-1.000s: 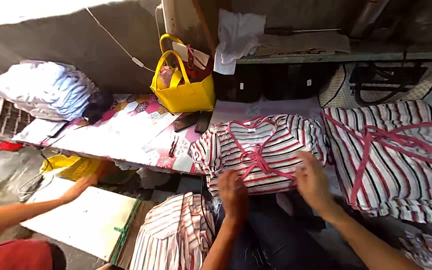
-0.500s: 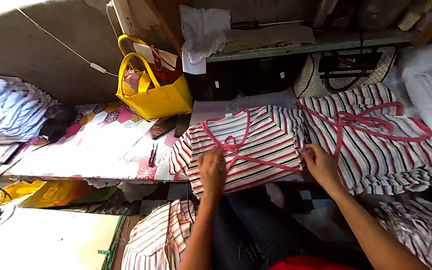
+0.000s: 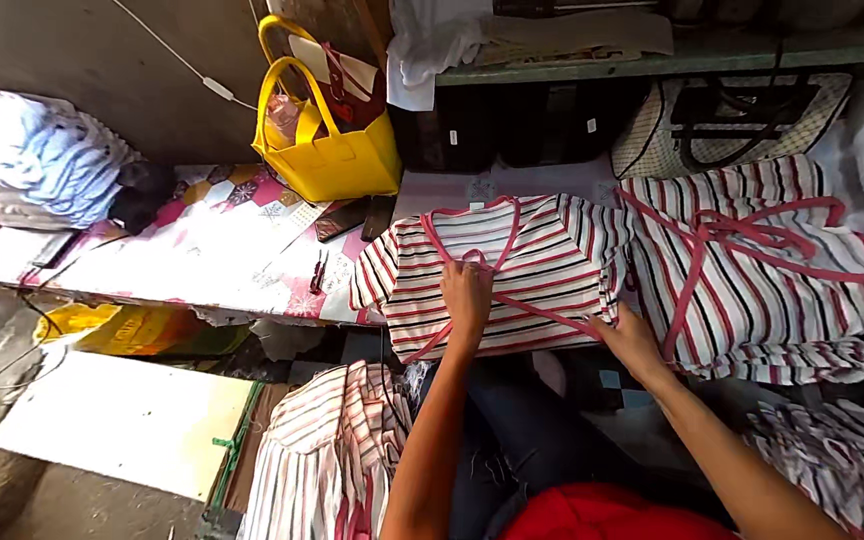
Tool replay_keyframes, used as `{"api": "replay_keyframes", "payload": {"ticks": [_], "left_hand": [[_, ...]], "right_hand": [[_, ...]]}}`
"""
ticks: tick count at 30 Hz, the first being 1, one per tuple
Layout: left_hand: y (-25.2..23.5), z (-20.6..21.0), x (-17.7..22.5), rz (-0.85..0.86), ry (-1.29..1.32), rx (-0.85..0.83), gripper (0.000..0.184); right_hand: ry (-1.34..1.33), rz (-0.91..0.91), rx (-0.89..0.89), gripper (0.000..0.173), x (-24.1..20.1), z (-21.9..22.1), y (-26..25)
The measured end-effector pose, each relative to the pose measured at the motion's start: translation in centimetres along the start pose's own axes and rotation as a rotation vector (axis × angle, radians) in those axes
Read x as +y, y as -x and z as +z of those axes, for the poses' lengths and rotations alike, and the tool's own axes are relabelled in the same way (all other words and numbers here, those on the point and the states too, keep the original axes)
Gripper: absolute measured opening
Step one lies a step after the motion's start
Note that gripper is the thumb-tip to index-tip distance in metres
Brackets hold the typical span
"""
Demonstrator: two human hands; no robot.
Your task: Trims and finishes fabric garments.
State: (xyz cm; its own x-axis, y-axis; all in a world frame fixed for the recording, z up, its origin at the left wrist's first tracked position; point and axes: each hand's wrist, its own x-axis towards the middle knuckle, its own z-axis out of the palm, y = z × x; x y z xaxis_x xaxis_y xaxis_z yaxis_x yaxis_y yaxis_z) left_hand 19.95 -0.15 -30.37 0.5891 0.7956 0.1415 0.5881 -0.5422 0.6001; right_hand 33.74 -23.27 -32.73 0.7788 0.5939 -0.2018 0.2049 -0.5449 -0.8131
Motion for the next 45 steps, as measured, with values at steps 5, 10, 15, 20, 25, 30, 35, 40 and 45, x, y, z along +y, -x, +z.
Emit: {"api": "replay_keyframes", "payload": {"ticks": [5, 10, 15, 20, 25, 30, 35, 40, 45], "left_hand": [[4.4, 3.1, -0.2, 0.620, 0.058, 0.020, 0.021], [6.6, 1.7, 0.8, 0.403, 0.159, 0.229, 0.024], [0.4, 2.3, 2.1, 0.082, -0.138, -0.066, 0.036], [4.7, 5.4, 1.4, 0.599, 0.042, 0.150, 0.020], [8.1, 3.3, 0.3, 0.694, 0.081, 0.300, 0.021], [3.5, -0.8, -1.3, 0.276, 0.173, 0.331, 0.029], [-6.5, -3.0, -3.6, 0.070, -0.081, 0.089, 0.052], [-12.8, -2.6, -5.1, 0.186, -0.338, -0.076, 0.035], [-15.4, -6.0, -5.6, 0.026, -0.077, 0.101, 0.031]], "right_hand": [[0.159, 0.018, -0.025, 0.052, -0.1, -2.3, 0.7], [0.449, -0.164, 0.186, 0.032, -0.7, -4.2, -1.6], [0.602, -0.068, 0.163, 0.044, -0.2, -1.3, -4.6], [0.618, 0.066, 0.162, 0.050, -2.0, -1.7, -6.1], [0.784, 0.229, 0.021, 0.046, -4.4, -2.4, -6.3], [0.754, 0.236, 0.048, 0.048, -4.5, -2.4, -7.3], [0.845, 0.239, -0.054, 0.051, -5.5, -3.1, -7.3], [0.498, 0.303, 0.003, 0.040, -4.4, -7.1, -6.0], [-0.332, 0.175, 0.153, 0.038, -2.6, -9.6, -3.5]]}}
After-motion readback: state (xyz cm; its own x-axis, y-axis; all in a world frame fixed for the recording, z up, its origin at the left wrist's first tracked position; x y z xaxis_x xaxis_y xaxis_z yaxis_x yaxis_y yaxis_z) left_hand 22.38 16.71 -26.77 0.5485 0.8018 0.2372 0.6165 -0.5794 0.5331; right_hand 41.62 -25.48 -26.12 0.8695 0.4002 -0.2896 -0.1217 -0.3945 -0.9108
